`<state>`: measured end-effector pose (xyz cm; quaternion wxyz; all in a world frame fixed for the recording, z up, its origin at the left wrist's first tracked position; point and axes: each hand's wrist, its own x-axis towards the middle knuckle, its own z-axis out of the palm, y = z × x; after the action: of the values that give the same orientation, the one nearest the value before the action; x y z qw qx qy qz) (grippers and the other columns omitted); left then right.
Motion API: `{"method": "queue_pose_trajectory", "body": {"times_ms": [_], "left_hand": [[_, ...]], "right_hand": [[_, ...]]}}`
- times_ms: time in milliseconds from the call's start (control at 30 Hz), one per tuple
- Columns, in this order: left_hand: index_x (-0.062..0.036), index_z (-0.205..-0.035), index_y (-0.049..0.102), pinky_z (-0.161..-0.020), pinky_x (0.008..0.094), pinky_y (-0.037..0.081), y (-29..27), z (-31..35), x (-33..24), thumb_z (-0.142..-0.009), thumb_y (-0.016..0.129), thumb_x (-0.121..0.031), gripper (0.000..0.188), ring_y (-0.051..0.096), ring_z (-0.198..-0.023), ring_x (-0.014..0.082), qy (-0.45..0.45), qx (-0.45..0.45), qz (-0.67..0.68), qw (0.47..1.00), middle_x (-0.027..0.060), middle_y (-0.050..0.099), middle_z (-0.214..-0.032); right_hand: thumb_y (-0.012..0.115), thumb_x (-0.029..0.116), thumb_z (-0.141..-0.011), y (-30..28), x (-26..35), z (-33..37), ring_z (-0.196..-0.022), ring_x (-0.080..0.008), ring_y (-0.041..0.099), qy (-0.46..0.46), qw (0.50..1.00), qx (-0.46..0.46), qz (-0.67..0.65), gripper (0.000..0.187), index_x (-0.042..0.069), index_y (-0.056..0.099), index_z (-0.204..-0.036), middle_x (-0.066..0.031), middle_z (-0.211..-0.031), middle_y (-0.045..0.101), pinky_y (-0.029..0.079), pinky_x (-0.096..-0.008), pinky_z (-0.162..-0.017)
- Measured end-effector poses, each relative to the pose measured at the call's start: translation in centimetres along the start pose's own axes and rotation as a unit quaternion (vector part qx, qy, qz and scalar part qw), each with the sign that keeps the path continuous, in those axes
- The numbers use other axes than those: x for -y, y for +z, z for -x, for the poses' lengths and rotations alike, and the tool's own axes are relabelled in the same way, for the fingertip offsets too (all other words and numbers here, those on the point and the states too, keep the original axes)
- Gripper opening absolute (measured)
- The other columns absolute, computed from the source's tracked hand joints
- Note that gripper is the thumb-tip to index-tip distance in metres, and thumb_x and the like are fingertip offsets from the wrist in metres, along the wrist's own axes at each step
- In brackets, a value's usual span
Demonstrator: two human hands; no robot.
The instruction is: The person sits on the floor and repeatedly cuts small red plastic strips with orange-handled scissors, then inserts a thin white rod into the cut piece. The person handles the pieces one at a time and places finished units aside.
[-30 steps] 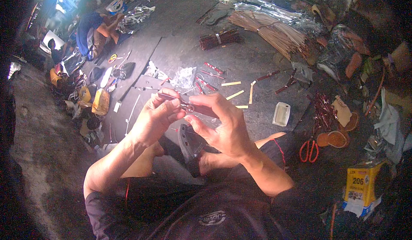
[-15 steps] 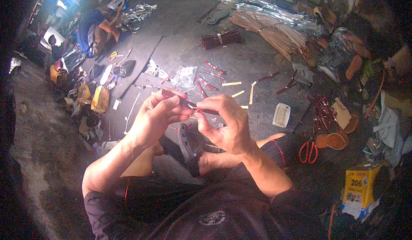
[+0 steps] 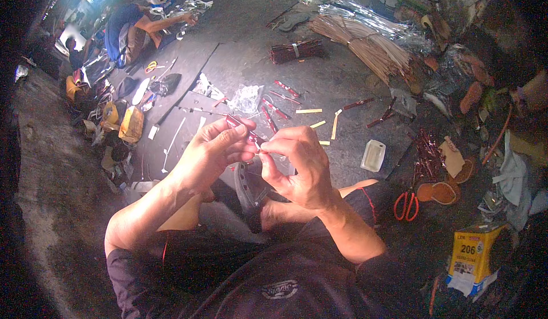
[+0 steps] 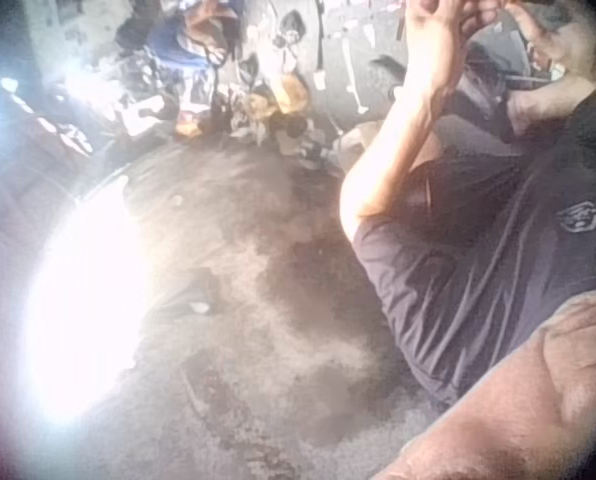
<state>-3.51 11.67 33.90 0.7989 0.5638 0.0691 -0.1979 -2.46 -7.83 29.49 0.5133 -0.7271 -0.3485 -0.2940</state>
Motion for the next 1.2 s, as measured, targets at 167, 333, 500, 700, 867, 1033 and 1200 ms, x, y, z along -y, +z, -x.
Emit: {"method": "queue_pose_trajectory", "body": {"times_ms": [167,333,500,700,867,1033,1200], "left_hand": [[-0.0024,-0.116,0.061,-0.079,0.0291,0.054,0.1,0.1,-0.1,-0.098,0.059,-0.022,0.027,0.066,-0.084,0.0167,0.007,0.0,0.006,1.0,0.0091,0.068,-0.09],[-0.0023,-0.115,0.059,-0.082,0.0301,0.054,0.2,0.2,-0.1,-0.096,0.061,-0.02,0.026,0.066,-0.086,0.016,0.046,0.003,-0.039,0.998,0.0074,0.067,-0.091],[-0.0016,-0.115,0.058,-0.083,0.0293,0.054,0.6,0.6,-0.4,-0.096,0.061,-0.018,0.025,0.066,-0.088,0.0155,0.067,0.022,-0.097,0.993,0.0062,0.065,-0.095],[-0.0027,-0.116,0.059,-0.086,0.0287,0.053,0.3,0.3,0.1,-0.096,0.06,-0.017,0.024,0.065,-0.092,0.0148,0.013,0.024,-0.007,1.0,0.0065,0.065,-0.098],[-0.0019,-0.115,0.06,-0.087,0.0295,0.053,0.4,0.6,-0.3,-0.096,0.06,-0.017,0.024,0.065,-0.093,0.0152,0.029,0.015,-0.021,0.999,0.007,0.066,-0.1],[0.0001,-0.115,0.061,-0.091,0.0312,0.054,0.1,0.4,-0.3,-0.094,0.064,-0.017,0.027,0.067,-0.096,0.0163,0.043,0.023,-0.031,0.998,0.0073,0.067,-0.104],[0.0,-0.113,0.061,-0.087,0.0295,0.054,0.0,0.3,-0.1,-0.092,0.067,-0.016,0.026,0.066,-0.093,0.0138,0.06,0.008,-0.06,0.996,0.0067,0.068,-0.1]], "right_hand": [[0.075,0.003,-0.073,0.1,0.4,0.0,-0.085,-0.0268,0.06,0.062,0.997,-0.01,-0.051,0.027,0.007,0.061,-0.096,-0.0093,-0.092,0.061,0.049,-0.0365,-0.073],[0.075,0.005,-0.075,0.3,0.2,-0.4,-0.085,-0.0264,0.059,0.026,1.0,0.01,0.004,0.025,0.007,0.061,-0.096,-0.0095,-0.092,0.061,0.048,-0.0367,-0.075],[0.074,0.004,-0.077,0.0,0.3,-0.4,-0.083,-0.0254,0.06,0.036,0.999,0.012,-0.003,0.022,0.006,0.061,-0.095,-0.0095,-0.091,0.061,0.048,-0.0358,-0.075],[0.073,0.003,-0.079,0.1,-0.3,0.4,-0.088,-0.0232,0.063,0.065,0.993,0.004,-0.096,0.021,0.004,0.06,-0.096,-0.0104,-0.095,0.062,0.051,-0.0329,-0.077],[0.072,0.003,-0.081,0.4,-0.2,0.4,-0.089,-0.021,0.063,0.113,0.985,-0.005,-0.13,0.019,0.003,0.06,-0.097,-0.01,-0.096,0.062,0.051,-0.0315,-0.077],[0.072,0.002,-0.081,0.5,-0.2,0.3,-0.088,-0.0203,0.064,0.122,0.985,-0.005,-0.118,0.02,0.004,0.061,-0.097,-0.0095,-0.095,0.063,0.052,-0.031,-0.077],[0.073,0.0,-0.077,0.2,0.1,-0.3,-0.087,-0.0227,0.064,0.092,0.994,0.017,-0.059,0.02,0.005,0.064,-0.094,-0.01,-0.095,0.063,0.052,-0.0327,-0.076]]}}
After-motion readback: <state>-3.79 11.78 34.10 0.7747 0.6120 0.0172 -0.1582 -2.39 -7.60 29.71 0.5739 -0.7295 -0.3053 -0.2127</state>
